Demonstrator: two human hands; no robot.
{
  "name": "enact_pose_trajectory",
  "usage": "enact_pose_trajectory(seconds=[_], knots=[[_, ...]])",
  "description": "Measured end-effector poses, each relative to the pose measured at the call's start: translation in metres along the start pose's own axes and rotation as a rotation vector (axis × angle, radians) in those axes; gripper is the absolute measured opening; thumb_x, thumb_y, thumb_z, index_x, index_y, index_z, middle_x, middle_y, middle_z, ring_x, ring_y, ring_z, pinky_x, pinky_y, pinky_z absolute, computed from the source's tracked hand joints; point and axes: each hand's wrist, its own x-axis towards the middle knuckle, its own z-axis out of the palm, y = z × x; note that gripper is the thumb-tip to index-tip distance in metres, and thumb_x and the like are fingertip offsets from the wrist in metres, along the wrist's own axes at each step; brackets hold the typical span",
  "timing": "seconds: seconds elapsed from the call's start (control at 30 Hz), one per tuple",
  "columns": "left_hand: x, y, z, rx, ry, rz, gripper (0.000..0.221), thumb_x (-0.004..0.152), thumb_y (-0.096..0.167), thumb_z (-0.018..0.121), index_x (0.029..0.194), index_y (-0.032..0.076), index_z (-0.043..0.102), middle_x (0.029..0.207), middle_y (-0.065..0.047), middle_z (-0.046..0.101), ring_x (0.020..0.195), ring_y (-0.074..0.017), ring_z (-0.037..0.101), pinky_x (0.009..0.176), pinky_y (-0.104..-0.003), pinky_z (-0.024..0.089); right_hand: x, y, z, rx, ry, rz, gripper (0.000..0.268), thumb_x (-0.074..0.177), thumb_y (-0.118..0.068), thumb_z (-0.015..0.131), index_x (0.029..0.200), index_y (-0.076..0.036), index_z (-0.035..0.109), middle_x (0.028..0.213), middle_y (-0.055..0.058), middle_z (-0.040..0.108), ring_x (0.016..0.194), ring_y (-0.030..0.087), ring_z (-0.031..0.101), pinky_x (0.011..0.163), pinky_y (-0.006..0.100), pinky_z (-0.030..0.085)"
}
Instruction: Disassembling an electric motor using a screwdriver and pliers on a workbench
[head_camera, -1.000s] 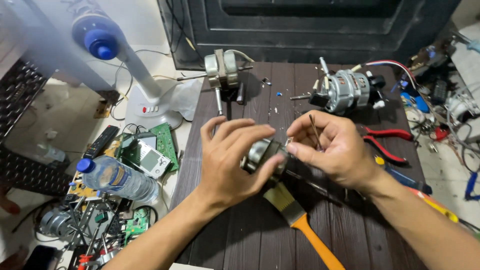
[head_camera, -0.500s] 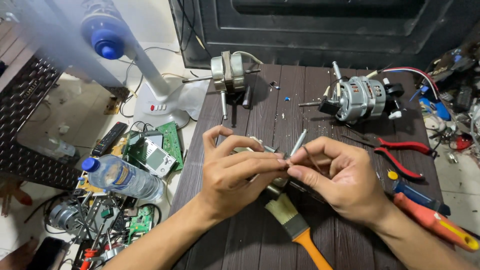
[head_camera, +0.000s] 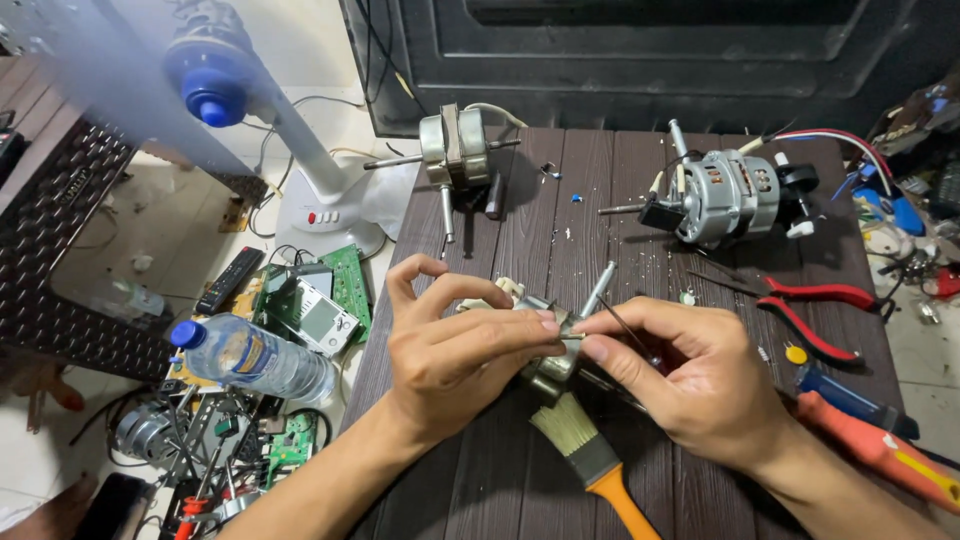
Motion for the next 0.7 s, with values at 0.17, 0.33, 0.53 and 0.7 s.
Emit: enact_pose_trajectory(seconds=[0.17, 0.33, 0.53, 0.7], knots=[[0.0001, 0.0014, -0.001, -0.003, -0.002, -0.016, 0.017, 0.077, 0.016, 0.089, 0.091, 0.02, 0.08, 0.083, 0.011, 0.078, 0.084, -0.0113, 0.064, 0.1, -0.041, 0.03, 0.0008, -0.0061, 0.0009, -0.007, -0.004, -0.086, 0.008, 0.078, -0.004, 0.074, 0.086, -0.004, 0.078, 0.066, -0.003, 0.072, 0.047, 0.005, 0.05, 0.043, 0.02, 0.039], [0.0001, 0.0017, 0.0011, -0.003, -0.039, -0.042, 0.017, 0.075, 0.016, 0.09, 0.088, 0.022, 0.079, 0.077, 0.012, 0.075, 0.086, -0.0111, 0.064, 0.103, -0.044, 0.027, -0.0019, -0.0045, 0.0039, -0.024, 0.05, -0.18, 0.015, 0.073, 0.001, 0.075, 0.087, -0.002, 0.076, 0.07, -0.002, 0.069, 0.049, 0.005, 0.049, 0.044, 0.019, 0.039], [0.0001, 0.0007, 0.001, 0.0, -0.079, -0.042, 0.015, 0.077, 0.016, 0.088, 0.087, 0.022, 0.079, 0.075, 0.012, 0.073, 0.087, -0.011, 0.064, 0.105, -0.046, 0.026, -0.0008, -0.0002, 0.005, -0.145, 0.108, -0.36, 0.02, 0.07, -0.001, 0.079, 0.089, -0.004, 0.074, 0.077, 0.003, 0.075, 0.05, 0.007, 0.056, 0.046, 0.02, 0.043], [0.0034, 0.0041, -0.0041, 0.028, -0.036, -0.005, 0.015, 0.076, 0.017, 0.089, 0.087, 0.021, 0.079, 0.079, 0.012, 0.076, 0.084, -0.0108, 0.064, 0.102, -0.043, 0.027, -0.0006, -0.0038, 0.0039, -0.057, -0.001, -0.209, 0.018, 0.072, -0.007, 0.076, 0.09, -0.005, 0.074, 0.07, -0.002, 0.069, 0.048, 0.006, 0.049, 0.043, 0.02, 0.042]])
